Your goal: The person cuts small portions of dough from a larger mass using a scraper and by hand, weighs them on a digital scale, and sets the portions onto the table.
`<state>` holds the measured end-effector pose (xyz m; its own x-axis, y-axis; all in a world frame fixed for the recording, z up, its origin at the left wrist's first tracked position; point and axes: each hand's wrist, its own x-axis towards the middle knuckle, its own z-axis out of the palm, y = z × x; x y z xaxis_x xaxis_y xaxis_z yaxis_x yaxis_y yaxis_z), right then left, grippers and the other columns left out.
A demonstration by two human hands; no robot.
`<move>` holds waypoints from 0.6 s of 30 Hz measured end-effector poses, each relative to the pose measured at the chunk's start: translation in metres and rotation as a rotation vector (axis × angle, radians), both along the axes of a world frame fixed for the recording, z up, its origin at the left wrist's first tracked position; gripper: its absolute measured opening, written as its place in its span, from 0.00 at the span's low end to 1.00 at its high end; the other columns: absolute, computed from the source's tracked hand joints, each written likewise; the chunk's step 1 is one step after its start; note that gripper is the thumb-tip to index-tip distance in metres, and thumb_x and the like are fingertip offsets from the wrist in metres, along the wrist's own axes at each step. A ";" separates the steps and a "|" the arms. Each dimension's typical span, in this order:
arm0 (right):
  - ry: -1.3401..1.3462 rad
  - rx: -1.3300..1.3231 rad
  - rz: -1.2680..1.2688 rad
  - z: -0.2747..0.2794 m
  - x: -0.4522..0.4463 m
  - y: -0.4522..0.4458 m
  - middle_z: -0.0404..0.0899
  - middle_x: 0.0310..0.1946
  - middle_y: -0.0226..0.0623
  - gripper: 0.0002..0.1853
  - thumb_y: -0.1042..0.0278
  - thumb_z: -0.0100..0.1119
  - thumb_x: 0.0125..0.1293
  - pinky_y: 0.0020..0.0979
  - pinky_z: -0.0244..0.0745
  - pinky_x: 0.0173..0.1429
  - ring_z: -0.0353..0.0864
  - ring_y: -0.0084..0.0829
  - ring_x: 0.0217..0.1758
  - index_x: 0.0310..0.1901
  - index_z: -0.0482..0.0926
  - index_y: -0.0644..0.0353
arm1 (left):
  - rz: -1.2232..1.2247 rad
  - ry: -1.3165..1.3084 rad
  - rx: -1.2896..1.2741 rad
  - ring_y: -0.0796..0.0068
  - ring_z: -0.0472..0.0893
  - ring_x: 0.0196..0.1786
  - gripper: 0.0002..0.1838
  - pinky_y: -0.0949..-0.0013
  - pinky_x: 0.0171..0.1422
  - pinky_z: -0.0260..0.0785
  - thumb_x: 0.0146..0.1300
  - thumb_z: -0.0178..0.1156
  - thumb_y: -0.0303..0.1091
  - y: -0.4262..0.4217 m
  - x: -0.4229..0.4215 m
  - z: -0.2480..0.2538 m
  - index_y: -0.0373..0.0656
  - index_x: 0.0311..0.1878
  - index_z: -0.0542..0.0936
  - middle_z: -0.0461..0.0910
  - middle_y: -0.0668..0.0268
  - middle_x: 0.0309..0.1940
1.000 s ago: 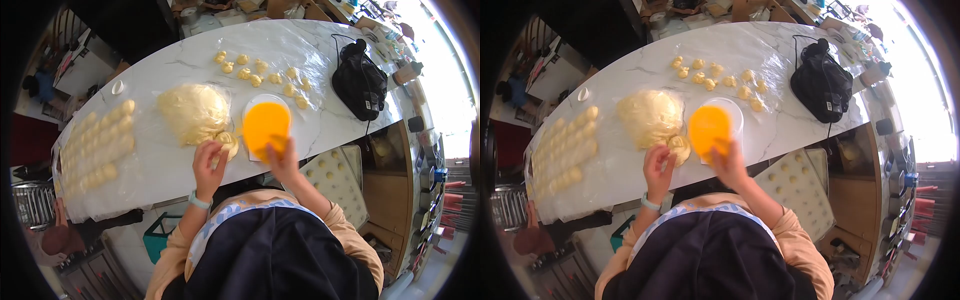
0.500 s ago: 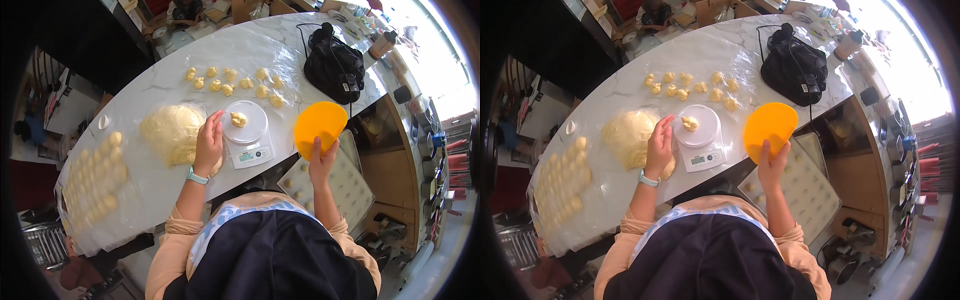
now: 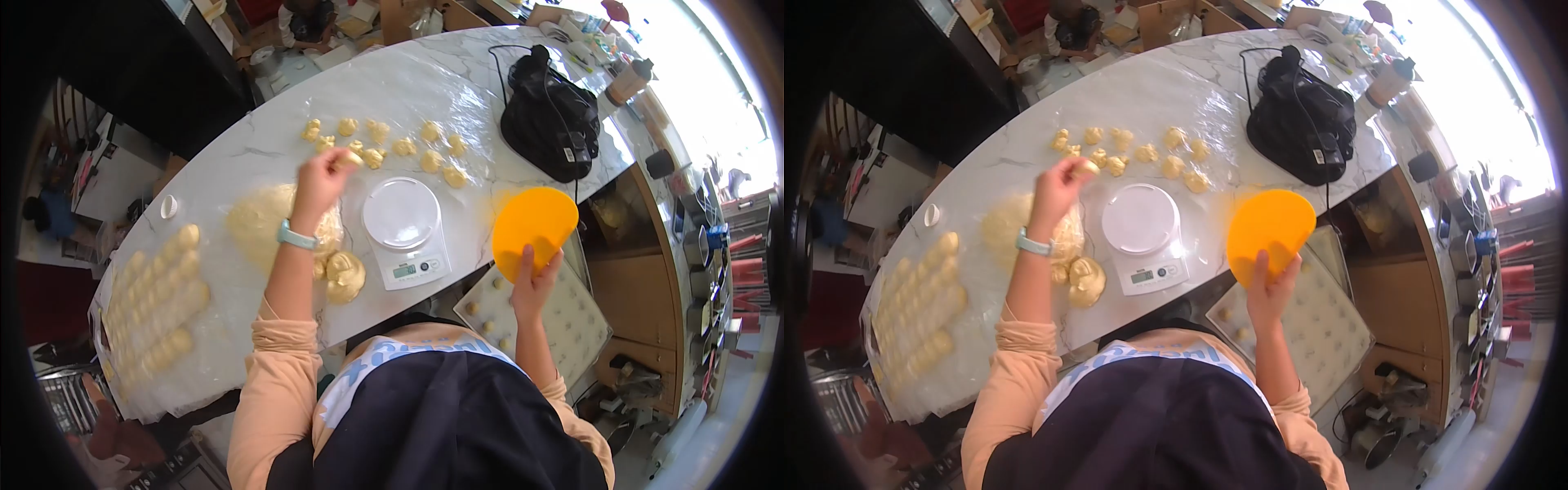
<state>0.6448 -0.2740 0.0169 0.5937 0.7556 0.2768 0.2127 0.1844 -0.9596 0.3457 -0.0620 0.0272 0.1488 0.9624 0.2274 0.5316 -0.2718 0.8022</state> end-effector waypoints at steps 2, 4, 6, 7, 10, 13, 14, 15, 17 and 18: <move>0.010 -0.034 -0.021 -0.001 0.002 -0.001 0.73 0.46 0.34 0.15 0.67 0.51 0.71 0.25 0.68 0.54 0.72 0.22 0.50 0.55 0.64 0.62 | 0.212 -0.020 0.096 0.74 0.80 0.27 0.16 0.73 0.35 0.73 0.55 0.68 0.33 0.035 -0.034 0.002 0.37 0.46 0.81 0.83 0.61 0.28; -0.002 -0.061 -0.028 -0.002 -0.001 0.000 0.73 0.46 0.34 0.15 0.67 0.51 0.71 0.25 0.68 0.54 0.72 0.22 0.50 0.55 0.65 0.62 | 0.220 0.061 0.010 0.70 0.81 0.35 0.17 0.70 0.42 0.73 0.58 0.66 0.35 0.069 -0.063 -0.013 0.39 0.49 0.81 0.83 0.59 0.35; -0.035 -0.080 -0.021 -0.004 -0.003 0.002 0.73 0.46 0.34 0.15 0.67 0.51 0.71 0.25 0.67 0.54 0.72 0.22 0.50 0.54 0.65 0.62 | 0.176 0.280 -0.003 0.65 0.79 0.45 0.18 0.66 0.50 0.71 0.60 0.63 0.36 0.086 -0.083 -0.044 0.40 0.52 0.79 0.81 0.57 0.43; -0.048 -0.062 -0.011 -0.003 -0.006 0.004 0.73 0.45 0.34 0.14 0.67 0.51 0.71 0.25 0.68 0.53 0.73 0.23 0.49 0.54 0.65 0.62 | 0.129 0.460 0.026 0.63 0.77 0.50 0.20 0.64 0.54 0.69 0.61 0.61 0.37 0.091 -0.089 -0.065 0.40 0.55 0.78 0.79 0.56 0.47; -0.089 -0.055 0.023 0.007 -0.013 0.009 0.74 0.44 0.34 0.15 0.67 0.52 0.70 0.25 0.69 0.51 0.73 0.23 0.47 0.53 0.66 0.63 | 0.277 0.859 0.017 0.58 0.70 0.59 0.22 0.60 0.61 0.63 0.63 0.58 0.38 0.077 -0.069 -0.060 0.39 0.59 0.74 0.73 0.54 0.56; -0.115 -0.105 0.066 0.014 -0.015 0.011 0.73 0.46 0.34 0.16 0.66 0.52 0.71 0.25 0.67 0.54 0.72 0.22 0.50 0.55 0.65 0.62 | 0.456 0.908 0.088 0.57 0.68 0.61 0.26 0.58 0.62 0.61 0.63 0.58 0.40 0.051 -0.057 -0.035 0.38 0.63 0.70 0.70 0.55 0.59; -0.126 -0.097 0.080 0.015 -0.015 0.014 0.73 0.46 0.34 0.16 0.66 0.52 0.71 0.25 0.67 0.54 0.72 0.22 0.50 0.55 0.65 0.62 | 0.497 0.876 0.134 0.57 0.68 0.61 0.28 0.58 0.62 0.61 0.63 0.59 0.40 0.043 -0.059 -0.027 0.38 0.64 0.68 0.70 0.55 0.60; -0.134 -0.090 0.097 0.016 -0.016 0.017 0.73 0.46 0.34 0.16 0.66 0.52 0.71 0.25 0.67 0.54 0.72 0.22 0.50 0.55 0.65 0.62 | 0.387 0.643 0.135 0.58 0.67 0.62 0.31 0.57 0.63 0.60 0.62 0.60 0.42 0.030 -0.064 -0.019 0.39 0.66 0.66 0.67 0.55 0.62; -0.038 -0.087 0.275 0.024 -0.026 0.024 0.73 0.47 0.34 0.16 0.67 0.53 0.70 0.25 0.67 0.55 0.72 0.22 0.50 0.56 0.65 0.61 | 0.174 0.180 0.132 0.58 0.64 0.65 0.36 0.55 0.66 0.56 0.61 0.61 0.46 -0.012 -0.085 -0.004 0.41 0.69 0.62 0.62 0.55 0.66; 0.013 -0.088 0.366 0.031 -0.034 0.028 0.73 0.48 0.34 0.16 0.67 0.53 0.70 0.25 0.67 0.55 0.72 0.23 0.51 0.56 0.65 0.60 | 0.187 0.183 0.121 0.58 0.64 0.65 0.36 0.55 0.66 0.56 0.61 0.61 0.46 -0.018 -0.089 -0.006 0.41 0.69 0.62 0.62 0.55 0.66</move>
